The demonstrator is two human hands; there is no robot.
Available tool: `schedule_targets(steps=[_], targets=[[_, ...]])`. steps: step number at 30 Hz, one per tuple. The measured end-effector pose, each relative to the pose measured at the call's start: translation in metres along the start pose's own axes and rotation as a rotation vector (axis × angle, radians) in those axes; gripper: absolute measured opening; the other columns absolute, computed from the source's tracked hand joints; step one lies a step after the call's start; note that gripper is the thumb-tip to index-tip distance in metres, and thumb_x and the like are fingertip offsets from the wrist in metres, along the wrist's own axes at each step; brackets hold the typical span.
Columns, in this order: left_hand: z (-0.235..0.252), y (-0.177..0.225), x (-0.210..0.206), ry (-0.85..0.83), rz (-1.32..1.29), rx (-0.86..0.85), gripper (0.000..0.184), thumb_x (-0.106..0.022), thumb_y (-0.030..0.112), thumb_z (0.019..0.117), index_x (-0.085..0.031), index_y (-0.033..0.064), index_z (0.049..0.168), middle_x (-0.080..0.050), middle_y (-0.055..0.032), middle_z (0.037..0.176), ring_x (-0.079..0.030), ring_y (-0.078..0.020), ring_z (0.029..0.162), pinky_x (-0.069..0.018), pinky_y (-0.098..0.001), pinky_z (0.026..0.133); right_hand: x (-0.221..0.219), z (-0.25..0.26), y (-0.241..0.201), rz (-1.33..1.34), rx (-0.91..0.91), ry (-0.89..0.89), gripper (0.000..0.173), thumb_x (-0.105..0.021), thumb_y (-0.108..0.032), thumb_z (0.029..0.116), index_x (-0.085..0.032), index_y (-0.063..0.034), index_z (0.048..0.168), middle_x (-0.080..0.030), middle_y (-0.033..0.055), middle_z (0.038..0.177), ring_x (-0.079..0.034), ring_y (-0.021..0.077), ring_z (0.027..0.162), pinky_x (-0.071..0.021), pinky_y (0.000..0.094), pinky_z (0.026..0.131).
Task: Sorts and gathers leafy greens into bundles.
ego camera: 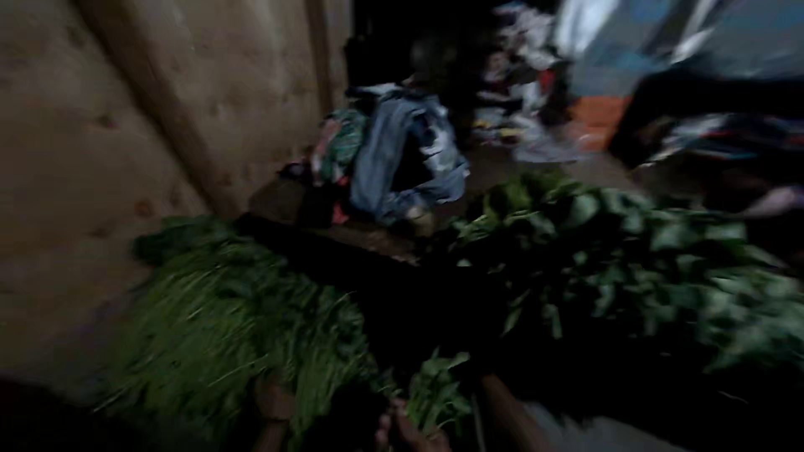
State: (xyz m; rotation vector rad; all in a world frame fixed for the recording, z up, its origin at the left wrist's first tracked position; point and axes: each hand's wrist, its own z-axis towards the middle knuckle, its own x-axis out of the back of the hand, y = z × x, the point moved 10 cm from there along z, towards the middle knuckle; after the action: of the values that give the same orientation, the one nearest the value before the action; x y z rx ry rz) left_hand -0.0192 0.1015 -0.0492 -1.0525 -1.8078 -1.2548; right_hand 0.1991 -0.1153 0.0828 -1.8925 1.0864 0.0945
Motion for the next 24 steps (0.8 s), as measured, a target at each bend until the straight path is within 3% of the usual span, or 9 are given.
schedule_targets(steps=[2,5,10,15,19,22,24], targets=[[0.011,-0.022,-0.002,0.013,-0.015,0.097,0.056,-0.062,0.017,0.099,-0.046,0.0022,0.151,-0.046,-0.0252,0.153,-0.044,-0.0408,0.142,-0.0349,-0.054,0.118,0.004,0.005,0.008,0.073,-0.061,0.028,0.019,-0.045,-0.011,0.1097,-0.057,-0.0019,0.122,-0.07,0.0066,0.087,-0.07,0.0173,0.073,-0.0609,0.035,0.066],[0.021,-0.031,-0.003,-0.04,0.019,0.155,0.049,-0.061,0.021,0.0998,-0.054,0.0047,0.146,-0.056,-0.0231,0.144,-0.052,-0.0383,0.136,-0.0398,-0.0538,0.115,0.003,0.009,0.01,0.092,-0.09,0.001,0.018,-0.042,-0.011,0.1107,-0.057,-0.0046,0.118,-0.069,0.006,0.085,-0.07,0.0175,0.072,-0.0612,0.0347,0.065],[0.022,-0.017,0.012,0.053,0.014,0.136,0.04,-0.055,0.024,0.1041,-0.06,0.0054,0.14,-0.053,-0.0239,0.147,-0.049,-0.0389,0.139,-0.0372,-0.0519,0.117,0.001,0.01,0.009,0.107,-0.091,-0.012,0.017,-0.041,-0.009,0.1103,-0.058,-0.0046,0.114,-0.071,0.0065,0.083,-0.071,0.0182,0.071,-0.0614,0.0349,0.065],[0.02,-0.016,-0.008,-0.055,0.257,0.164,0.046,-0.057,0.027,0.1019,-0.057,0.0112,0.145,-0.047,-0.0225,0.153,-0.044,-0.0419,0.142,-0.039,-0.0578,0.114,-0.001,0.01,0.01,0.117,-0.096,-0.05,0.017,-0.04,-0.009,0.1105,-0.056,-0.0049,0.114,-0.069,0.0057,0.084,-0.069,0.0163,0.07,-0.0607,0.0327,0.065],[0.023,-0.014,-0.015,-0.164,0.325,0.157,0.05,-0.06,0.029,0.0997,-0.055,0.008,0.145,-0.049,-0.0223,0.151,-0.046,-0.0416,0.14,-0.0399,-0.0595,0.113,0.002,0.009,0.011,0.125,-0.103,-0.018,0.015,-0.044,-0.008,0.1093,-0.056,-0.0037,0.116,-0.07,0.0073,0.085,-0.07,0.0172,0.071,-0.0601,0.0325,0.063],[0.026,-0.007,-0.017,-0.255,0.248,0.072,0.048,-0.059,0.036,0.0996,-0.063,0.0043,0.135,-0.059,-0.0212,0.141,-0.054,-0.0376,0.135,-0.0415,-0.0577,0.112,0.003,0.006,0.009,0.106,-0.095,-0.012,0.015,-0.044,-0.009,0.1097,-0.056,-0.0033,0.118,-0.069,0.0066,0.085,-0.069,0.0165,0.071,-0.0599,0.0323,0.064],[0.017,0.002,-0.004,-0.219,0.02,0.016,0.04,-0.061,0.034,0.1002,-0.069,0.005,0.127,-0.066,-0.0199,0.13,-0.06,-0.036,0.126,-0.0439,-0.0571,0.109,0.005,0.008,0.011,0.102,-0.083,-0.01,0.016,-0.043,-0.01,0.11,-0.054,-0.003,0.12,-0.069,0.0066,0.085,-0.069,0.0165,0.071,-0.0598,0.0324,0.063]])
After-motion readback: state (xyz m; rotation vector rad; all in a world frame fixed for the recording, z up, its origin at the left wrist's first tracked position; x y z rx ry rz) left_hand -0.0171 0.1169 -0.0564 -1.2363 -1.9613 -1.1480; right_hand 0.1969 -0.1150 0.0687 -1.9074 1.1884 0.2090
